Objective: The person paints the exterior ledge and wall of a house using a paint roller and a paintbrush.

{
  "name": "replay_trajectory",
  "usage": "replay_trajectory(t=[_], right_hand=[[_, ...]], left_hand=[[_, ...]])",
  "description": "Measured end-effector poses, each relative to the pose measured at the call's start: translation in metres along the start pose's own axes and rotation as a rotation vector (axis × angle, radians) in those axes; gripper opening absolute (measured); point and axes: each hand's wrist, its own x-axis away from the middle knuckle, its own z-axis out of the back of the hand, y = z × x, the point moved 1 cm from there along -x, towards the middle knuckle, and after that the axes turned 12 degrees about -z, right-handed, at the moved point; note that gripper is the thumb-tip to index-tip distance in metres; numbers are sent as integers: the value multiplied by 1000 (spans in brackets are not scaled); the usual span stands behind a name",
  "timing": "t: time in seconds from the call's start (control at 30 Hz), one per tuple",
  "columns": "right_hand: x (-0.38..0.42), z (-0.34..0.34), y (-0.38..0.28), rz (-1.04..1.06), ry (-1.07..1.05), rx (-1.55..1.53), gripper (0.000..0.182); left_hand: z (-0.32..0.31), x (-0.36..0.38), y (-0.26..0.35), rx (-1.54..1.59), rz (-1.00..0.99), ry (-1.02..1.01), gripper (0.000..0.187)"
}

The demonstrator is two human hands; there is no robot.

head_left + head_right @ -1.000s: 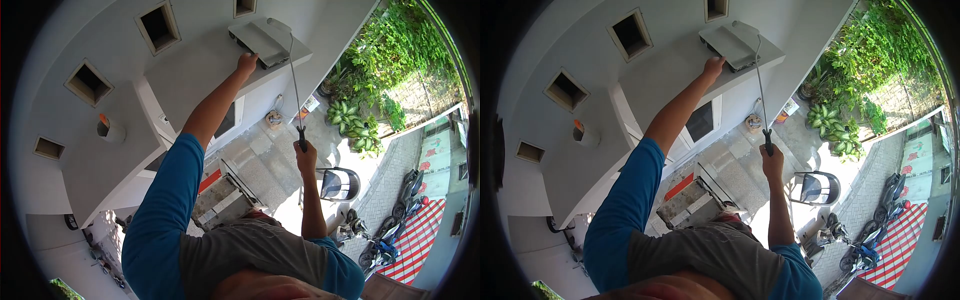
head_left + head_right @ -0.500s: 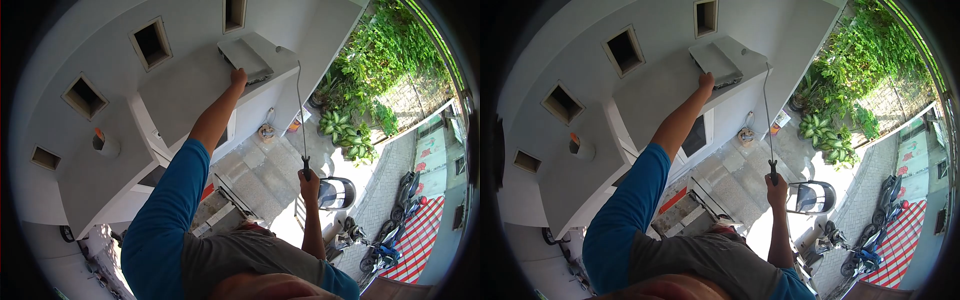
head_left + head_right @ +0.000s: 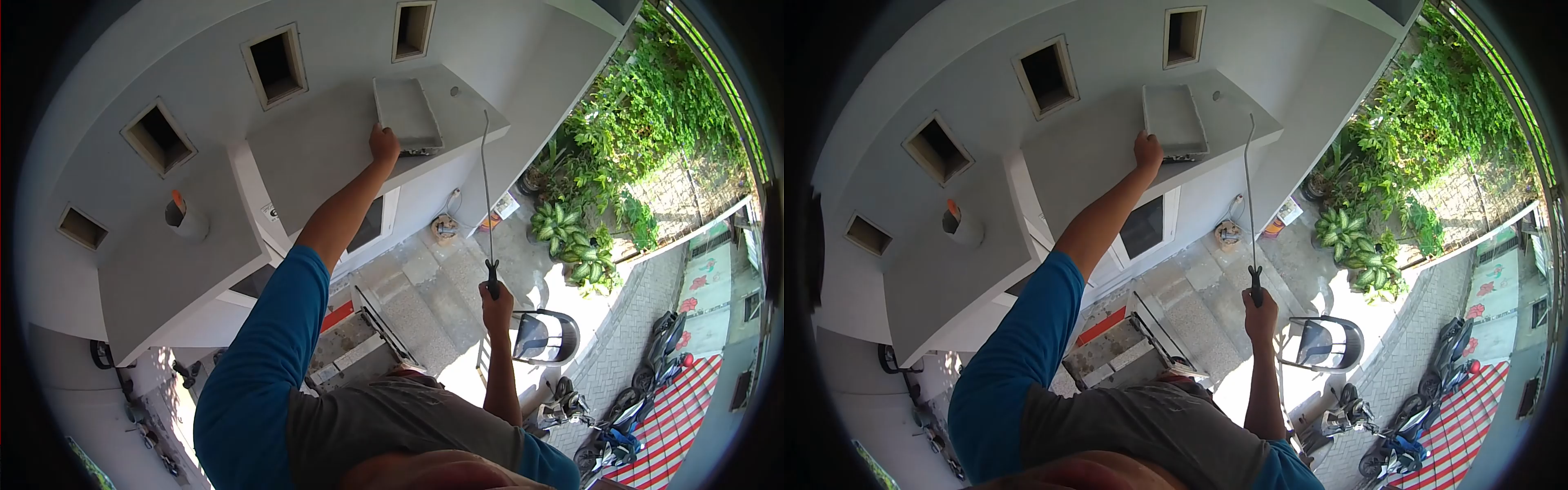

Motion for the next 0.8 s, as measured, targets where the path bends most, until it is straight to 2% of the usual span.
replay_trajectory(t=[0.37, 0.5, 0.63, 0.7, 0.8], right_hand=[[-12, -16, -18, 51, -101, -6, 19], [-18, -11, -27, 73, -128, 42, 21], [-27, 7, -42, 140, -81, 166, 29], [-29, 21, -55, 162, -88, 108, 35], [-28, 47, -80, 235, -107, 254, 43]], left_hand=[[84, 24, -12, 40, 5, 118, 21], [118, 33, -8, 47, 86, 124, 24], [150, 37, -8, 3, 95, 171, 25], [165, 41, -9, -12, 104, 175, 25], [181, 49, -21, -26, 98, 206, 25]])
